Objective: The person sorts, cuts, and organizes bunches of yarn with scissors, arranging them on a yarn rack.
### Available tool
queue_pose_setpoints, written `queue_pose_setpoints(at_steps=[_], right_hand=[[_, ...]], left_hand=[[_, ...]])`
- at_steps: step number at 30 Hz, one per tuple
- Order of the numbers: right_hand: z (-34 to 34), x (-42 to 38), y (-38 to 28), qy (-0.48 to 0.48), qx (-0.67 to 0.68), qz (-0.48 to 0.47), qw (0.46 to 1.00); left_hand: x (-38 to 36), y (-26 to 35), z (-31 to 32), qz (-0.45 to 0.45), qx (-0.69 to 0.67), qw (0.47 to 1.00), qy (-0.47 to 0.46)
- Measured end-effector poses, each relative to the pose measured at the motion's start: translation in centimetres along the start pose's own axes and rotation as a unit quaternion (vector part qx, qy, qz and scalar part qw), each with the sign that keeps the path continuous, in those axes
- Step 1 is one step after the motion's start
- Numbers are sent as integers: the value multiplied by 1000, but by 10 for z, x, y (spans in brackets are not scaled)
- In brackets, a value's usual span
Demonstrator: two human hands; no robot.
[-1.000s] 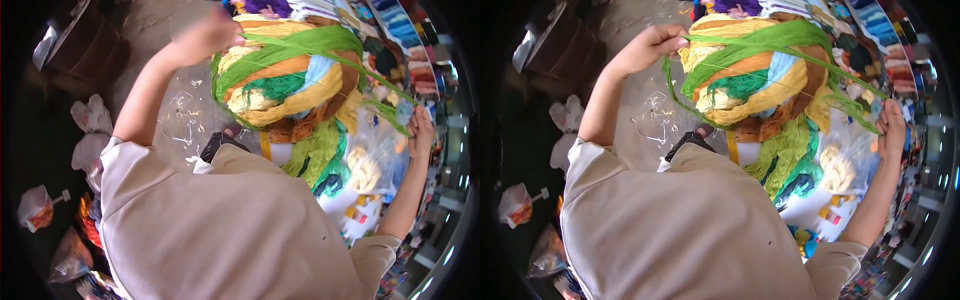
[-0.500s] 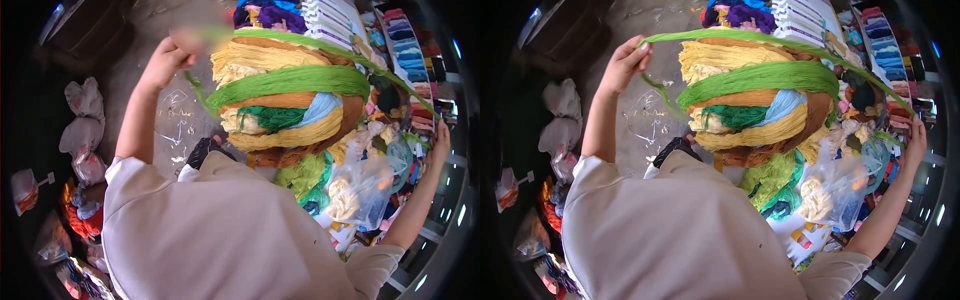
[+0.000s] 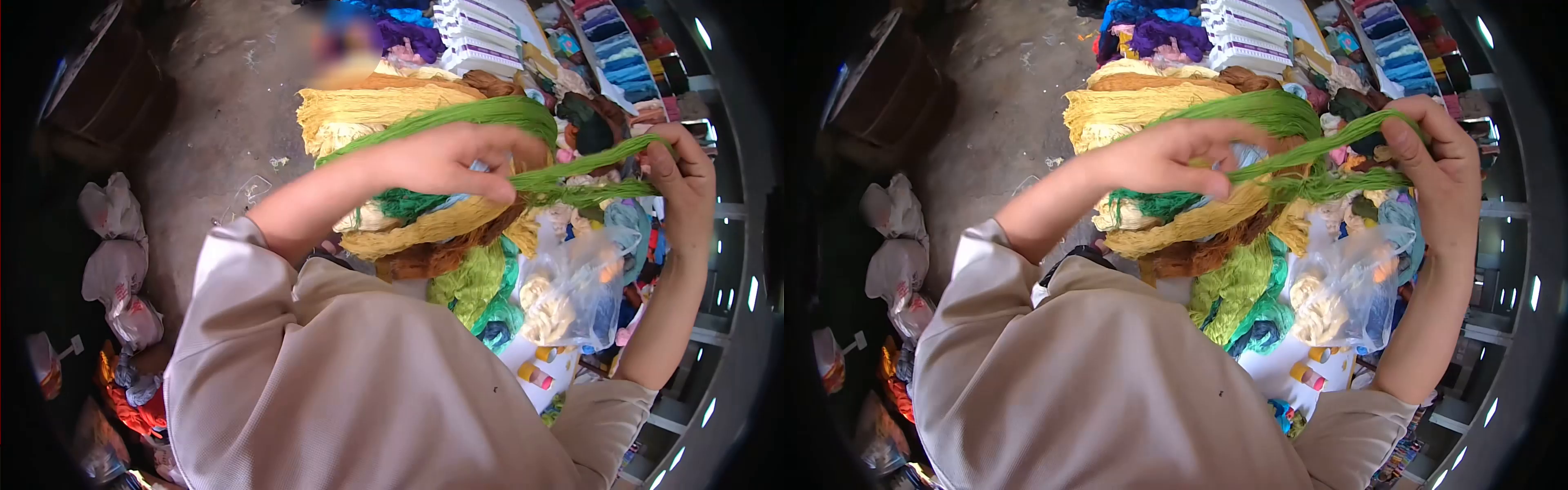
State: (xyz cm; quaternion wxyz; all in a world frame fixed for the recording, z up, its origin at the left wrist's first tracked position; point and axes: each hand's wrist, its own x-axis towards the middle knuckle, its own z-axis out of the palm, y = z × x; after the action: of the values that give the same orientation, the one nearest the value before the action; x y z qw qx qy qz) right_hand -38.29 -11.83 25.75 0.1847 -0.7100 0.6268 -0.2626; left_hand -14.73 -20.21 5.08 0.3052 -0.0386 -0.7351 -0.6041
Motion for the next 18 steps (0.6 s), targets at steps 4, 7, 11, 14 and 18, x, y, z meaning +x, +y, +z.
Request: queue_pose_setpoints(at_steps=[4,7,11,14,18], right_hand=[[-38,-19,31,50,-45,60,996],[-81,-41,95,68,30,150,986],[-120,-56,181,201,6,114,973],[-143,-54,214,224,19,131,966],[-142,-34,219,212,-20,132,968]], left_hand=[[-77,-9,-48,-170,-65,983,36],[-151,9,-85,-231,61,960,143],[-226,19,-108,-299,153,916,220],[-253,15,-105,-295,84,909,281],[-254,-15,-86,-235,144,902,333]])
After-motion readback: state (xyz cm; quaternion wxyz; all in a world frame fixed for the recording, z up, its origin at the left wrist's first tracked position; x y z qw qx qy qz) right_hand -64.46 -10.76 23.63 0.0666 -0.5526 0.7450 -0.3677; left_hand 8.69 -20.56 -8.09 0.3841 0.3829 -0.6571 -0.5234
